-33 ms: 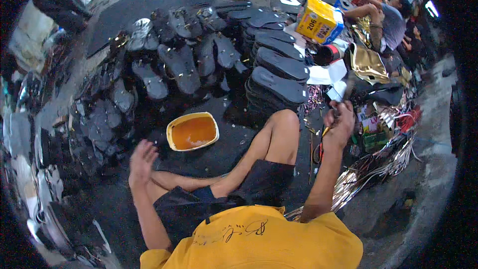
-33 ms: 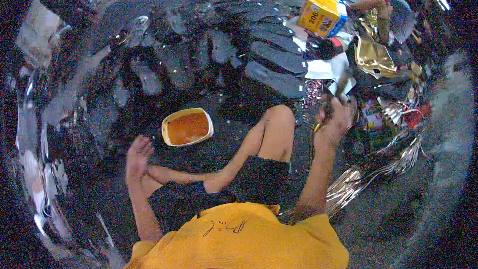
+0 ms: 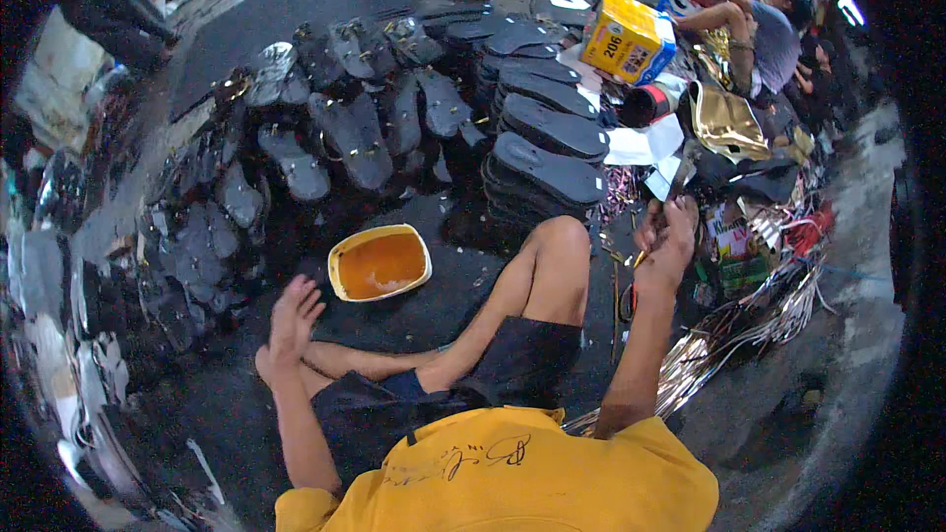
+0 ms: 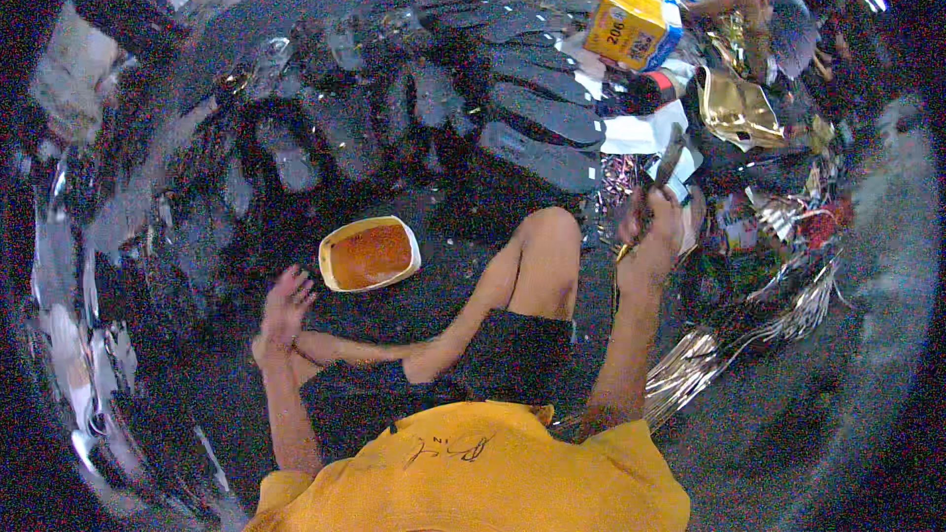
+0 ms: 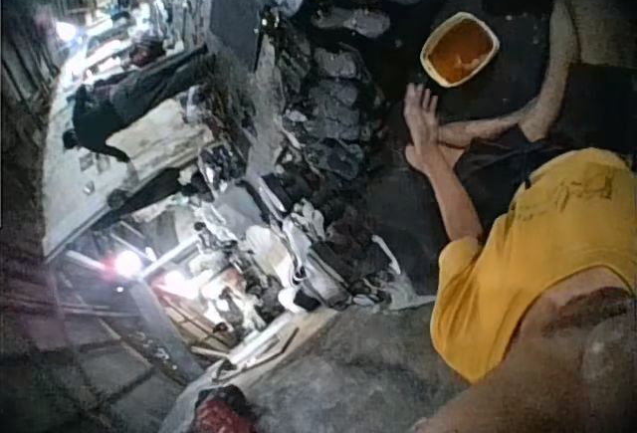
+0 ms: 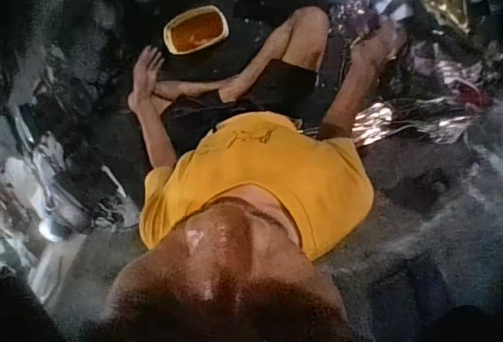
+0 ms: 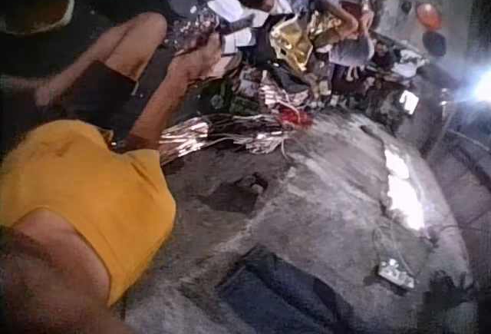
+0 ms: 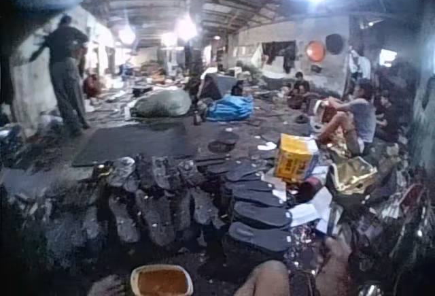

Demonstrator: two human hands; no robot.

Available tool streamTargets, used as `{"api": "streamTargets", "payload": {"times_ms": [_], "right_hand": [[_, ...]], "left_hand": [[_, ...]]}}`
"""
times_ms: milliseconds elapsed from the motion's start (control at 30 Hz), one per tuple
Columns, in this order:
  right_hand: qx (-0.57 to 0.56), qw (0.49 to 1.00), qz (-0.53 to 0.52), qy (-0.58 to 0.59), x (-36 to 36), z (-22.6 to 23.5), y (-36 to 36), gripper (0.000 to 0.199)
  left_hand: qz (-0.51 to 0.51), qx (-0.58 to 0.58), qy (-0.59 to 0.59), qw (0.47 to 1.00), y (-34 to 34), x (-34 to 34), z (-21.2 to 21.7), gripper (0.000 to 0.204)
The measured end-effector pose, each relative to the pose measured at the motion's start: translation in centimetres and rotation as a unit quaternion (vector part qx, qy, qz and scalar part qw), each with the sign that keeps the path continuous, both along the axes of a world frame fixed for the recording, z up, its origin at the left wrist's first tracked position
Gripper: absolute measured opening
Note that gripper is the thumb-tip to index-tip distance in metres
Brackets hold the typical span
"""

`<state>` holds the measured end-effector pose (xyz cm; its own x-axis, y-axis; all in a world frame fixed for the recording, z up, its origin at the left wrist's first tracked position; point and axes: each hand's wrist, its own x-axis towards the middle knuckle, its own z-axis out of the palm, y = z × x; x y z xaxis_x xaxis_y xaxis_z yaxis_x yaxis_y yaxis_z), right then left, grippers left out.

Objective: The person sits on the floor and applies a yellowish liquid from a container onto black shoe parts using a brush. They handle the parts one at a time, dip the brush, and spread the liquid over the surfaces before placing the treated parts aside.

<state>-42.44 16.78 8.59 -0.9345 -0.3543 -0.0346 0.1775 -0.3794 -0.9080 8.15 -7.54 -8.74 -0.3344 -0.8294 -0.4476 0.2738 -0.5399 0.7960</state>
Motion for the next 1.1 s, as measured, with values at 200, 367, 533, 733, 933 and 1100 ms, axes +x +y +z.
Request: {"api": "streamTargets", "payload": {"times_ms": [200, 367, 533, 733, 933, 1100], "right_hand": [[0.029, 0.996, -0.078, -0.021, -1.1, -1.4, 3.6, 0.017], [0.050, 0.995, -0.051, -0.066, 1.7, -3.1, 4.1, 0.014], [0.094, 0.990, -0.065, -0.086, 0.8, -6.2, 4.2, 0.020], [0.220, 0.962, -0.098, -0.127, 1.3, -14.2, 6.9, 0.020], [0.491, 0.812, -0.205, 0.240, -3.7, -26.3, 14.7, 0.043], [0.515, 0.826, -0.124, 0.194, -2.9, -25.0, 12.8, 0.047]], "left_hand": [[-0.115, 0.026, -0.165, 0.979, -0.7, -6.2, 2.3, 0.042], [-0.127, 0.003, -0.184, 0.975, -0.3, -7.3, 3.9, 0.040], [-0.106, 0.005, -0.139, 0.985, 1.9, -7.6, 3.3, 0.038], [-0.022, 0.035, 0.021, 0.999, 1.0, -3.7, -3.4, 0.036], [-0.004, -0.035, 0.017, 0.999, 2.1, -10.0, 8.3, 0.042], [-0.022, -0.072, 0.036, 0.997, -1.3, -12.2, 15.8, 0.060]]}}
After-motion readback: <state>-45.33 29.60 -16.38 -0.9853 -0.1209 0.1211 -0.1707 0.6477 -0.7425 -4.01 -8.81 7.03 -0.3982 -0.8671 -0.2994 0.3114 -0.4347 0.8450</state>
